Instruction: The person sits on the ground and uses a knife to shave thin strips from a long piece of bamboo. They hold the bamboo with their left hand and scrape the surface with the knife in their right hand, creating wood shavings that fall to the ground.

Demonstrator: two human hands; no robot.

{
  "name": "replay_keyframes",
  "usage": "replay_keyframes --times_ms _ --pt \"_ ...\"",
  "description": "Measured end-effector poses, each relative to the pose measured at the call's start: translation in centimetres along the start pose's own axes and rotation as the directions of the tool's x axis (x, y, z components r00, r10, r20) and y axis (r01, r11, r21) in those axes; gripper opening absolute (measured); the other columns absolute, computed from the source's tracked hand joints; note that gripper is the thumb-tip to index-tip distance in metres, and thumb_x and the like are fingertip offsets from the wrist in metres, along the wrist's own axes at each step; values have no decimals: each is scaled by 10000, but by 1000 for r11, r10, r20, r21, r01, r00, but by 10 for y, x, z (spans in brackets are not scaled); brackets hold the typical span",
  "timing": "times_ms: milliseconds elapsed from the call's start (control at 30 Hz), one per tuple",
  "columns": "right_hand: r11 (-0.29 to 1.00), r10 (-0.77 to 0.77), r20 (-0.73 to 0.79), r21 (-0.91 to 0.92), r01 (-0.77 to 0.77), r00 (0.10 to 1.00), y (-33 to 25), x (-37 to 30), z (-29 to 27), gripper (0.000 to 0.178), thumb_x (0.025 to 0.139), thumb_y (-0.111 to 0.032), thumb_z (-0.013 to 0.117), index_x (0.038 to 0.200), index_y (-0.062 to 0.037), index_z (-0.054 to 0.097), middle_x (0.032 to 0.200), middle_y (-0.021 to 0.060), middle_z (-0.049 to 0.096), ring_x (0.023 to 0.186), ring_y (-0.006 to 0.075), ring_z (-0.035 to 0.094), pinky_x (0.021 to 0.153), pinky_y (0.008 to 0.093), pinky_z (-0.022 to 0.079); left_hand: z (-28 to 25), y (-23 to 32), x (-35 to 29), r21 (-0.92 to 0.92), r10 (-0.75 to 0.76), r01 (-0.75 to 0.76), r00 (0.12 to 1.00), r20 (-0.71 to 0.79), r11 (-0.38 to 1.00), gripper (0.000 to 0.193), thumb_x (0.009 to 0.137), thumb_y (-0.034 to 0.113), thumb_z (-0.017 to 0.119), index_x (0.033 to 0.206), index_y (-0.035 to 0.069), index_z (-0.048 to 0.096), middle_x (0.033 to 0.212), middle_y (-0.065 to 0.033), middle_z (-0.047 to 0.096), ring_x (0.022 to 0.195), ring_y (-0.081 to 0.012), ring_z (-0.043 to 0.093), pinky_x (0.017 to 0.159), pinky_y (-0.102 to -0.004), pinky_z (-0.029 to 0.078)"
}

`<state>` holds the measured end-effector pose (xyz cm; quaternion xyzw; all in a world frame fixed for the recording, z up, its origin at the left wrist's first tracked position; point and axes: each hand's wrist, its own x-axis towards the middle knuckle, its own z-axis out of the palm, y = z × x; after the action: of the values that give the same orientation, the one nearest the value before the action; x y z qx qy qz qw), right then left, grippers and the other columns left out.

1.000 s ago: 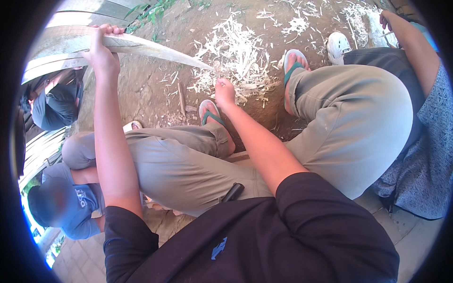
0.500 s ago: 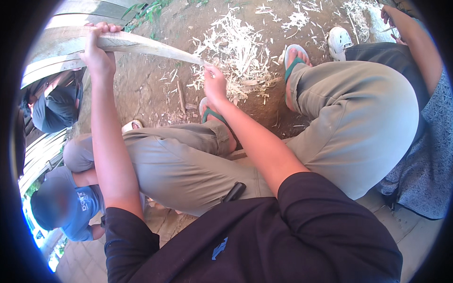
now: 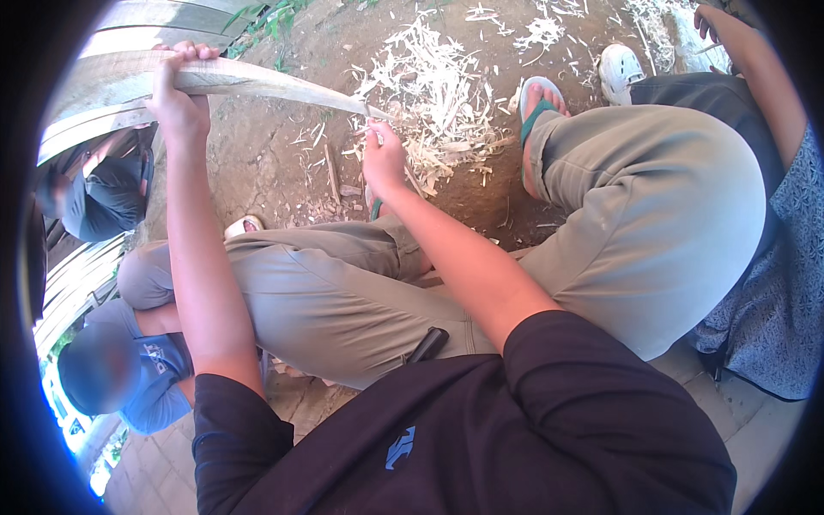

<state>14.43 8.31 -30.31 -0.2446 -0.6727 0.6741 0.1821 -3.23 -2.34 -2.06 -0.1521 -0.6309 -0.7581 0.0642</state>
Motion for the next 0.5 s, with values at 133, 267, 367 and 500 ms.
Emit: replay_keyframes --times_ms 133,267,367,500 --pt "903 417 225 11 -430 881 5 4 -17 231 1036 -151 589 1217 -59 700 794 58 651 599 113 562 550 314 443 -8 3 -11 -17 4 -4 1000 -30 1000 180 885 -26 557 1031 3 456 866 -143 600 789 -278 636 816 -504 578" --pt "946 324 144 -21 -325 935 6 4 -6 243 1041 -176 586 1225 -61 694 731 42 619 573 112 548 530 310 444 -1 1 -5 2 7 -7 999 -45 1000 167 883 -29 557 1024 4 474 867 -138 598 799 -275 639 820 -501 581" --pt "869 495 155 -107 -483 855 2 9 -23 240 1035 -159 580 1216 -50 695 803 76 637 672 148 580 612 322 463 -10 2 -7 -16 -7 6 999 -51 1000 155 881 -35 554 1013 1 481 871 -140 603 791 -274 642 818 -500 581" --pt "924 374 210 0 -383 903 -8 -5 -13 229 1011 -113 574 1180 -36 709 1065 199 749 932 262 720 819 368 530 -13 5 -10 7 4 -3 999 -47 1000 155 881 -31 552 1016 -8 479 876 -143 606 779 -276 644 820 -504 586"
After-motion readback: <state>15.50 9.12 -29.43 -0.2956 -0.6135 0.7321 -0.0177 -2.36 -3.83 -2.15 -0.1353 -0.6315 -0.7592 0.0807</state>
